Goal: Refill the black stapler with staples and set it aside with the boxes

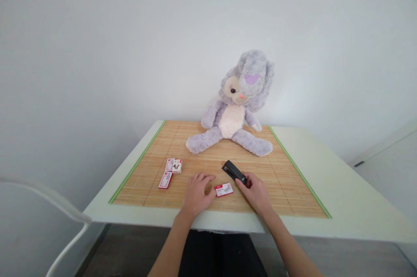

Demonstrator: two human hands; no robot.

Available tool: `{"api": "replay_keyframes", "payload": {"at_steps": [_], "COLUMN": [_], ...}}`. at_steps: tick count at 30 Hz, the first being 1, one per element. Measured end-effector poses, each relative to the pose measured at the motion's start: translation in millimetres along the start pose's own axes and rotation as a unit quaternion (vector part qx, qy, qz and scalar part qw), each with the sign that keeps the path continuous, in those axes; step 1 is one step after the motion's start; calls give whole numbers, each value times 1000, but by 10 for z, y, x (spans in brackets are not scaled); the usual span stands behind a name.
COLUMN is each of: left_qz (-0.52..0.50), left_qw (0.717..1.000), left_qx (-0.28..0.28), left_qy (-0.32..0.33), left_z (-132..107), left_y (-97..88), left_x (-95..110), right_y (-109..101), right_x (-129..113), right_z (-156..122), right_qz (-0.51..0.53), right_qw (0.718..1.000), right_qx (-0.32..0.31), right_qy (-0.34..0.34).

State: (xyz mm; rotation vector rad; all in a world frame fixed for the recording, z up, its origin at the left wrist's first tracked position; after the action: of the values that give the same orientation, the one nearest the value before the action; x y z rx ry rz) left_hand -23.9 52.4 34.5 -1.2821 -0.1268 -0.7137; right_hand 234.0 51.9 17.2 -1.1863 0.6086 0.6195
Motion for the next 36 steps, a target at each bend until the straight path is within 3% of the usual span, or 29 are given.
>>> {"api": "replay_keyframes", "payload": {"at_steps": [6,10,14,22,36], "left_qz": [11,22,30,-23,-37], "left_qw": [999,999,999,999,997], "left_qx": [-39,-32,-23,-32,-55], "left_qy": [18,-7,-36,-23,-44], "left_z": [-59,-29,-12,-19,24], "left_y": [56,100,116,93,91], "left_x": [210,174,133,58,110], "right_y": [-4,20,84,143,182], "right_x": [-28,-26,-31,-78,-128], "right_z": [-21,-38,-55,-102,-115], "right_qz": [-1,-17,-9,35,53], "right_qw": [1000,1000,996,984,977], "right_qx": [-5,-25,-87,-165,-192], "right_qy": [0,-8,-17,-61,-80]}}
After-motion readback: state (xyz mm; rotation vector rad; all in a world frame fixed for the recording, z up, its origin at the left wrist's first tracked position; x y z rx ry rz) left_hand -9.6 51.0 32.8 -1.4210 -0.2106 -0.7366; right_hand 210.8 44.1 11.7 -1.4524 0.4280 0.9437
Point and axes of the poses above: each hand's wrist, its own z-axis towards the middle knuckle, its own y-axis out of the palm, x = y × z, the point moved 4 cm from there along z, towards the middle knuckle, and after that the axes turned 6 degrees about z, right-handed, at the moved point
